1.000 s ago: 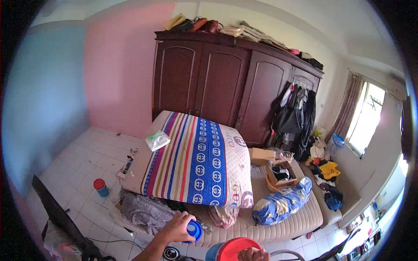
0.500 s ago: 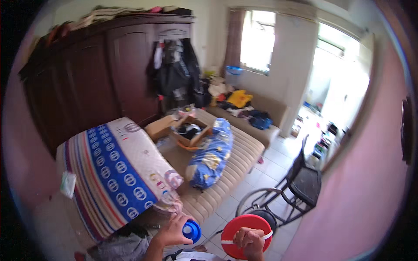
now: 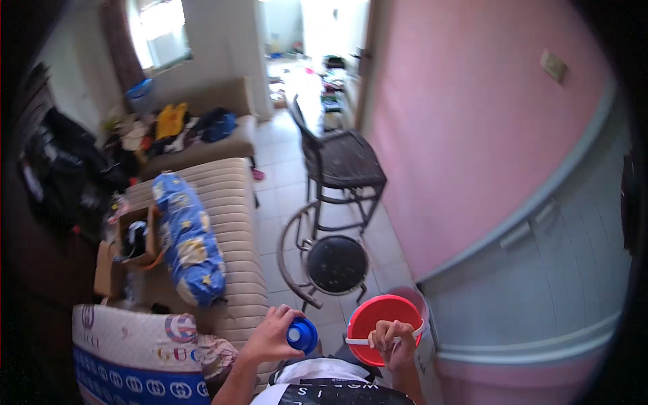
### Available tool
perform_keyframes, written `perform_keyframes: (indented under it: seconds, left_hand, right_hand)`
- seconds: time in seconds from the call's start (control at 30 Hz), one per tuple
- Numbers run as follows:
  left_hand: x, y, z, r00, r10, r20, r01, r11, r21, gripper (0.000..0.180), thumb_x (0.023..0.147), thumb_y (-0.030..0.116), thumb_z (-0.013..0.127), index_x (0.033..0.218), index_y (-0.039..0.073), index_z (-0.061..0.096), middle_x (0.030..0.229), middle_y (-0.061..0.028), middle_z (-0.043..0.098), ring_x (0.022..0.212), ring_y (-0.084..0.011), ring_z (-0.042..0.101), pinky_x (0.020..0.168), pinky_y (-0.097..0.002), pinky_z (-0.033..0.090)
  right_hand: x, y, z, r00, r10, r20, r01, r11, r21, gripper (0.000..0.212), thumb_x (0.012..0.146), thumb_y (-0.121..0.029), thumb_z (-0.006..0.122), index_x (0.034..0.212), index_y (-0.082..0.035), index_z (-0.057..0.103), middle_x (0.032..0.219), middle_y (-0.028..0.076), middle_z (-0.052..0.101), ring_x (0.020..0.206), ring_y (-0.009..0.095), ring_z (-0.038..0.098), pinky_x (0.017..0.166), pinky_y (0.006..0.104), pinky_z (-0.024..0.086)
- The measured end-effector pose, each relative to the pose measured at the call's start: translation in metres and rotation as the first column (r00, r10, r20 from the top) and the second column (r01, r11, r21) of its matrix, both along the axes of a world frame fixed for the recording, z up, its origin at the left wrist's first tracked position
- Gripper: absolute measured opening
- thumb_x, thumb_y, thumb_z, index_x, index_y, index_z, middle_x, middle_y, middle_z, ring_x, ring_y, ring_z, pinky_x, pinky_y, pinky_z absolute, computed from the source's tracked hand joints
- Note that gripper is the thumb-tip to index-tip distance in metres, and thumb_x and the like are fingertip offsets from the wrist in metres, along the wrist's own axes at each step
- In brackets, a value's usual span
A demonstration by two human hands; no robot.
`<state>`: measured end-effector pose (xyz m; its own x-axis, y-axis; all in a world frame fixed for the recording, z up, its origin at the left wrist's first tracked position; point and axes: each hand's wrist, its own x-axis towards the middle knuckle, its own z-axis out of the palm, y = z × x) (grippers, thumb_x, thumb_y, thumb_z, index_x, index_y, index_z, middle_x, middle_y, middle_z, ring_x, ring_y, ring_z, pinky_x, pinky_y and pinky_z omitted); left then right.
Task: Use a brush and a paint bucket to paint the upper section of a wall pink.
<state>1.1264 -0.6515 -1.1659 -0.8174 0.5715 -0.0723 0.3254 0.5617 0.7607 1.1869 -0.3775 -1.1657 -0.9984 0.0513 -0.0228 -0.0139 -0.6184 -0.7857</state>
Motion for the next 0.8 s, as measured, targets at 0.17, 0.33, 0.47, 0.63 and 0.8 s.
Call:
perform_keyframes:
  seconds: [0.17, 0.33, 0.47, 0.63, 0.8]
  left_hand:
    - [-0.060, 0.022, -0.059, 0.992, -0.104, 0.069, 0.107, 0.993, -0.055, 0.075, 0.049, 0.031, 0.081, 0.115, 0.008, 0.056, 0.110, -0.0136, 0.053, 0.105, -0.0342, 0.048, 0.092, -0.0408, 0.042]
    - [-0.115, 0.056, -0.130, 0.991, 0.014, 0.133, 0.006, 0.990, -0.144, 0.076, 0.047, 0.034, 0.083, 0.112, 0.004, 0.059, 0.111, -0.0165, 0.053, 0.107, -0.0350, 0.049, 0.094, -0.0410, 0.042]
    - [-0.168, 0.075, -0.195, 0.961, 0.191, 0.200, -0.176, 0.980, -0.090, 0.078, 0.045, 0.037, 0.086, 0.108, 0.001, 0.059, 0.106, -0.0165, 0.051, 0.104, -0.0333, 0.051, 0.092, -0.0397, 0.044]
    - [-0.230, 0.088, -0.267, 0.976, 0.171, 0.134, -0.162, 0.984, -0.080, 0.082, 0.045, 0.036, 0.087, 0.112, 0.000, 0.056, 0.109, -0.0168, 0.048, 0.104, -0.0340, 0.049, 0.091, -0.0411, 0.044]
    - [-0.263, 0.073, -0.317, 0.967, 0.245, -0.064, -0.252, 0.911, -0.326, 0.081, 0.044, 0.034, 0.085, 0.112, 0.002, 0.055, 0.111, -0.0169, 0.045, 0.105, -0.0342, 0.046, 0.091, -0.0412, 0.043]
  right_hand:
    - [0.021, 0.023, -0.018, 0.954, -0.267, 0.135, 0.264, 0.964, 0.041, 0.050, 0.096, -0.033, 0.041, 0.052, -0.009, 0.037, 0.047, 0.002, 0.034, 0.040, 0.012, 0.031, 0.048, 0.0306, 0.035]
    - [0.025, 0.055, -0.033, 0.860, -0.433, 0.271, 0.434, 0.899, 0.059, 0.050, 0.095, -0.033, 0.041, 0.051, -0.011, 0.035, 0.046, 0.002, 0.033, 0.039, 0.013, 0.029, 0.049, 0.0314, 0.035]
    - [0.018, 0.076, -0.052, 0.803, -0.512, 0.305, 0.511, 0.855, 0.090, 0.050, 0.095, -0.036, 0.039, 0.051, -0.012, 0.034, 0.046, 0.002, 0.032, 0.037, 0.012, 0.028, 0.051, 0.0317, 0.037]
    - [-0.014, 0.108, -0.064, 0.774, -0.479, 0.415, 0.493, 0.866, 0.080, 0.049, 0.095, -0.035, 0.039, 0.052, -0.012, 0.034, 0.045, 0.001, 0.031, 0.037, 0.012, 0.027, 0.050, 0.0323, 0.036]
    - [-0.040, 0.118, -0.075, 0.713, -0.484, 0.506, 0.499, 0.858, 0.117, 0.046, 0.093, -0.030, 0.045, 0.051, -0.014, 0.033, 0.043, 0.000, 0.031, 0.036, 0.012, 0.027, 0.049, 0.0310, 0.036]
